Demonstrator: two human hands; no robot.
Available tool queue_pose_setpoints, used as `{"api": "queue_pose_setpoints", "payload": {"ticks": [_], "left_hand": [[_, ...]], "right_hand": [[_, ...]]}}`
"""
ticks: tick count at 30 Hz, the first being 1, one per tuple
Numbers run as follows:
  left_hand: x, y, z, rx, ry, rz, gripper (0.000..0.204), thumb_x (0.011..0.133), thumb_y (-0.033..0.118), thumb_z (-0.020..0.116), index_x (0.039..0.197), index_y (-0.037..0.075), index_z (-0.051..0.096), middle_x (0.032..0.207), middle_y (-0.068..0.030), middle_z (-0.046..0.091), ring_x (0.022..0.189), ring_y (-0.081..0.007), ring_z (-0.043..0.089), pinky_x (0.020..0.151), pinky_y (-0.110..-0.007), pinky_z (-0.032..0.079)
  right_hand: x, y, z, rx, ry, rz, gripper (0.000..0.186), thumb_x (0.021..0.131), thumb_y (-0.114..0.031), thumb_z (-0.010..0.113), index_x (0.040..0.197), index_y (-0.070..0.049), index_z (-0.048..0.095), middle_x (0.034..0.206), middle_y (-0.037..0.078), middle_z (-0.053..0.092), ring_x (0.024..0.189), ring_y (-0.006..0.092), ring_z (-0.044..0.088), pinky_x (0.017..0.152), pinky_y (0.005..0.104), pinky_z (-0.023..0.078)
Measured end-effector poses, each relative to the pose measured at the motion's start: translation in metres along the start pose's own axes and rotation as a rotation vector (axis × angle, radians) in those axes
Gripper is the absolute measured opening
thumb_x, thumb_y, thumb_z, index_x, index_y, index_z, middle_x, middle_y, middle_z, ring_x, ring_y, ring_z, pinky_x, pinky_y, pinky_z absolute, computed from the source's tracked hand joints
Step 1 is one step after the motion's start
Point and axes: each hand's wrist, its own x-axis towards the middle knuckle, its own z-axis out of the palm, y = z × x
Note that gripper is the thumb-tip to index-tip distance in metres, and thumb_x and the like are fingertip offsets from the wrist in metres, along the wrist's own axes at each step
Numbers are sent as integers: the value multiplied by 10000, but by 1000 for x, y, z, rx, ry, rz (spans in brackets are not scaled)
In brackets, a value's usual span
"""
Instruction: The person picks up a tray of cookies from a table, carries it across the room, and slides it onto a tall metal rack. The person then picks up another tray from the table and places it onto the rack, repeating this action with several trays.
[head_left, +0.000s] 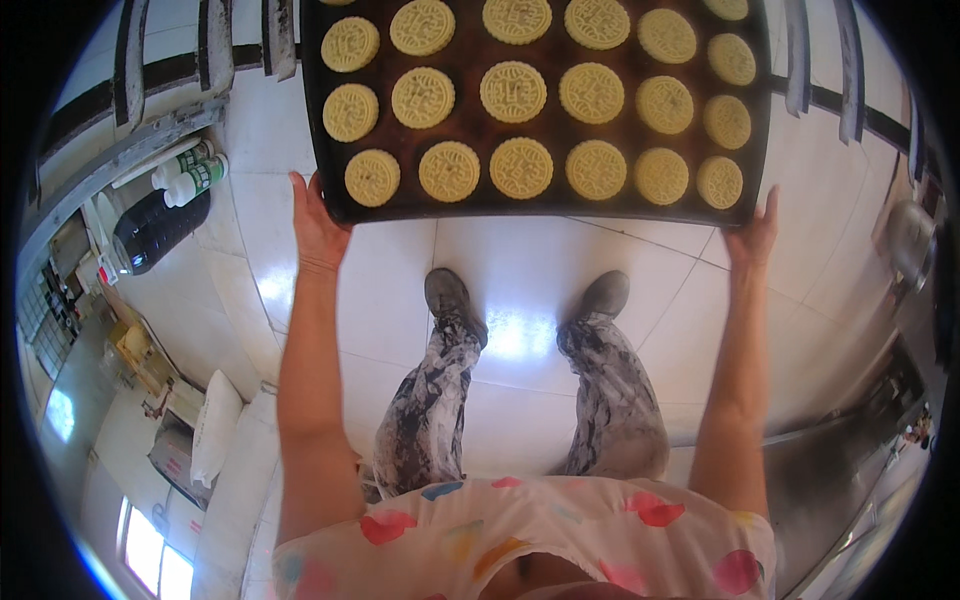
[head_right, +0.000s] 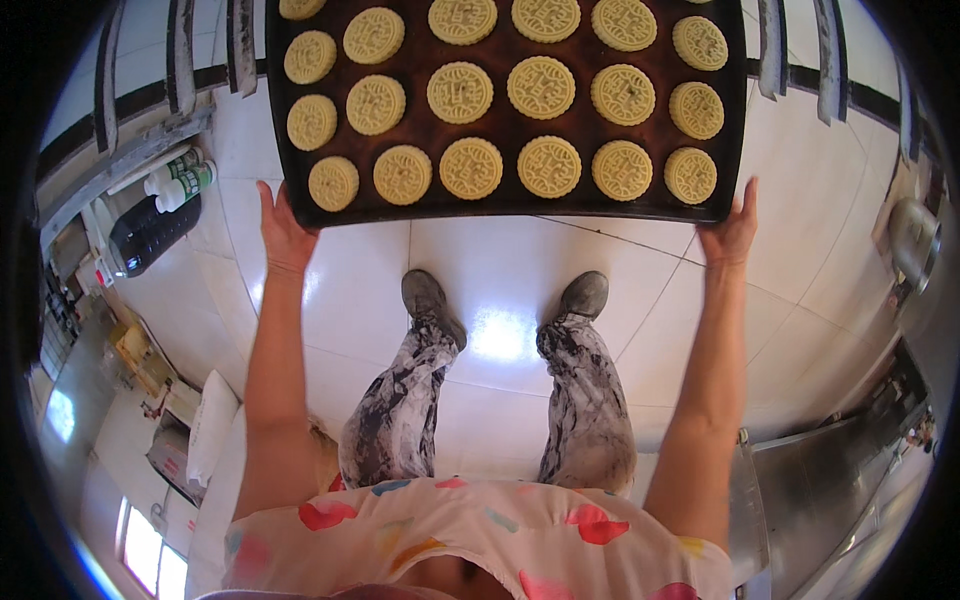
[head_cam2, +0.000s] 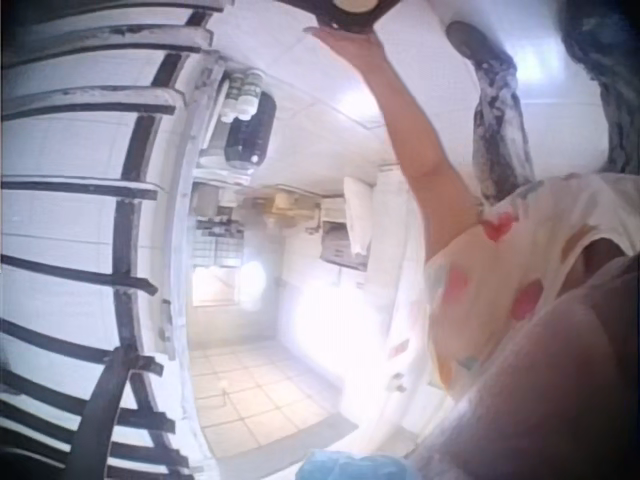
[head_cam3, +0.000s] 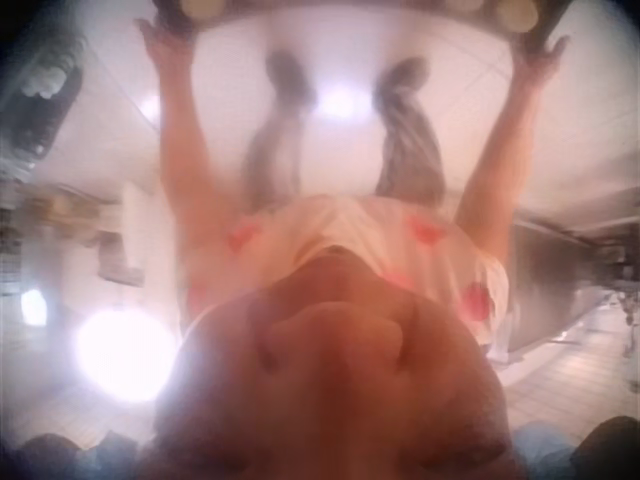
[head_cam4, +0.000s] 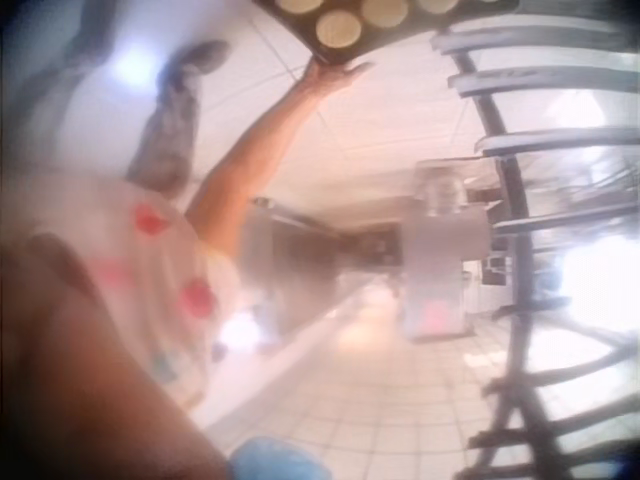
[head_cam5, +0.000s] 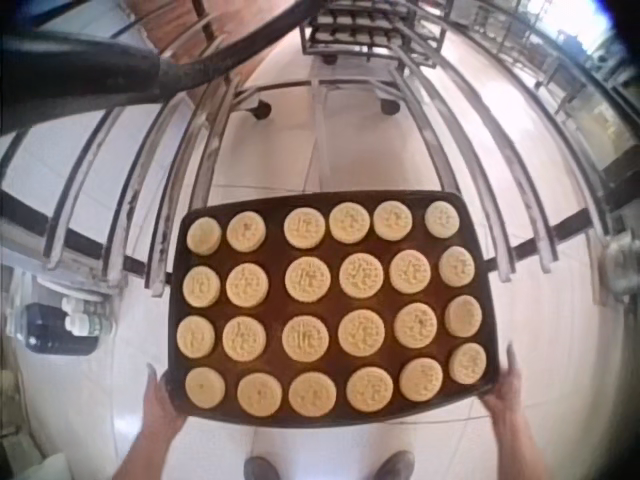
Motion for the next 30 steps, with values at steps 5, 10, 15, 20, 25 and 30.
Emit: {"api": "queue_pose_setpoints", "payload": {"ticks": [5, 10, 15, 20, 25, 30], "left_hand": [[38, 28, 41, 425, 6, 29, 791, 854, 615, 431, 1268, -59, 414, 1258, -129, 495, 1150, -232, 478, 993, -320, 360], [28, 4, 5, 525, 255, 206, 778, 815, 589, 540, 1183, -95, 497, 1151, -130, 563, 996, -206, 549, 858, -304, 441], [-101, -12, -20, 541, 307, 95, 677, 862, 524, 524, 1153, -87, 530, 1146, -115, 564, 1009, -184, 534, 887, -287, 413], [-240, -9, -65, 658, 404, 12, 659, 879, 494, 516, 1180, -91, 513, 1165, -123, 554, 1052, -184, 508, 913, -287, 392], [-358, 2, -89, 672, 422, -23, 645, 884, 482, 513, 1176, -94, 511, 1157, -123, 557, 1044, -202, 517, 905, -298, 405], [-435, 28, -53, 692, 419, -4, 642, 862, 516, 525, 1076, -87, 575, 1061, -128, 605, 950, -210, 557, 827, -315, 438]], "right_hand": [[34, -29, 40, -731, 114, -250, 661, 855, -558, 485, 1167, 21, 545, 1141, 115, 588, 1021, 214, 562, 912, 297, 409], [23, 1, 7, -1137, 494, -515, 768, 806, -625, 498, 848, 136, 584, 727, 188, 561, 744, 211, 470, 752, 366, 393], [-97, 33, -36, -1156, 525, -424, 707, 846, -577, 488, 686, 112, 476, 610, 105, 460, 652, 170, 384, 634, 363, 365], [-242, 43, -61, -1251, 637, -113, 718, 834, -592, 490, 692, 110, 541, 581, 158, 488, 641, 158, 416, 634, 399, 390], [-358, 42, -84, -1239, 596, -2, 730, 829, -614, 465, 772, 95, 627, 682, 223, 597, 694, 233, 563, 700, 402, 426], [-443, 33, -83, -1266, 639, -74, 705, 829, -602, 459, 729, 76, 624, 688, 254, 592, 676, 350, 583, 672, 427, 429]]}}
